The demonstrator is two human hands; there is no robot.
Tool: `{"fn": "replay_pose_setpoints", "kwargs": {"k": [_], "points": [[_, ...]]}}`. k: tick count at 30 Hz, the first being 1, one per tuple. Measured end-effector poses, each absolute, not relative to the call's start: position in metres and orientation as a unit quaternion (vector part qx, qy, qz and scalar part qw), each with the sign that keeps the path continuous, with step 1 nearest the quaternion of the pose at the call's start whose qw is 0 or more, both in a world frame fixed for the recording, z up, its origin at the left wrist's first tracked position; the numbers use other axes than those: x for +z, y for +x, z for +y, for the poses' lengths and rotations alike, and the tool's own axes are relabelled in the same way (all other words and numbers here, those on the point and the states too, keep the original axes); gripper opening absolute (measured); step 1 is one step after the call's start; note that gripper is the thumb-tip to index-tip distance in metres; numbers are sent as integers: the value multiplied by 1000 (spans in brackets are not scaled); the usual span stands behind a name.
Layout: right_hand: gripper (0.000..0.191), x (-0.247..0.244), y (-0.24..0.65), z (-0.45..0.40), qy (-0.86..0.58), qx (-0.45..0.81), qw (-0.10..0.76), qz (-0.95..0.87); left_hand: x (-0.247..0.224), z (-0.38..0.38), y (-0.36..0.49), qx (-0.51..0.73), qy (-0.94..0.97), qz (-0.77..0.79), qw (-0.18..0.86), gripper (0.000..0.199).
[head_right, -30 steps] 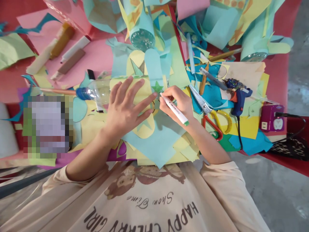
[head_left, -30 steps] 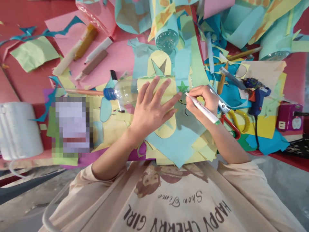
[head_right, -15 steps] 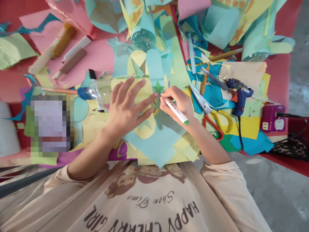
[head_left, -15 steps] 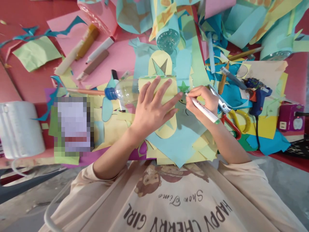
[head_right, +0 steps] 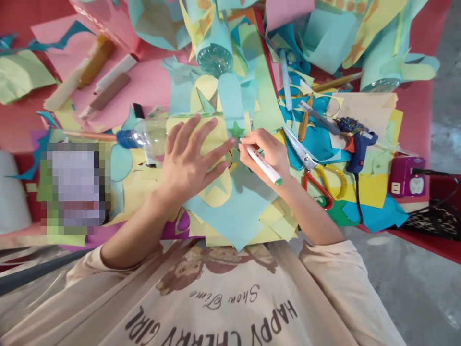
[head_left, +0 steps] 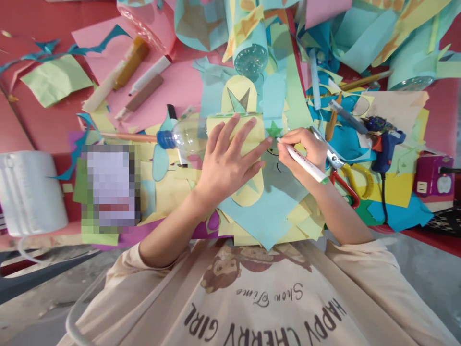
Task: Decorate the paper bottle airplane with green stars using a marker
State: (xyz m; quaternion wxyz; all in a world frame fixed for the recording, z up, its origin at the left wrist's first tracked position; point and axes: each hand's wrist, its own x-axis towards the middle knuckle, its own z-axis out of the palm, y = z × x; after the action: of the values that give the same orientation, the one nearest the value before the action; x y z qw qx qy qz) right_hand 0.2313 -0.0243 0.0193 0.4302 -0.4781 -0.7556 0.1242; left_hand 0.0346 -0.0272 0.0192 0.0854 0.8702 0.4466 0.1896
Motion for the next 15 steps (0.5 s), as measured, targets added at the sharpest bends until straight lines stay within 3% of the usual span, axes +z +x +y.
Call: {"fn": "replay_pose_setpoints", "kwargs": {"k": [8, 12, 15], "points": [[5, 23, 233, -28, -476, 175, 475, -719, 18, -26, 35, 190, 869, 448, 89, 42], [20, 23, 238, -32, -501, 215, 510, -665, 18, -27, 34, 189, 875, 442, 53, 44], [8, 21, 239, -31, -506, 221, 491, -673, 17, -27, 34, 186, 878, 439, 34, 46]]}}
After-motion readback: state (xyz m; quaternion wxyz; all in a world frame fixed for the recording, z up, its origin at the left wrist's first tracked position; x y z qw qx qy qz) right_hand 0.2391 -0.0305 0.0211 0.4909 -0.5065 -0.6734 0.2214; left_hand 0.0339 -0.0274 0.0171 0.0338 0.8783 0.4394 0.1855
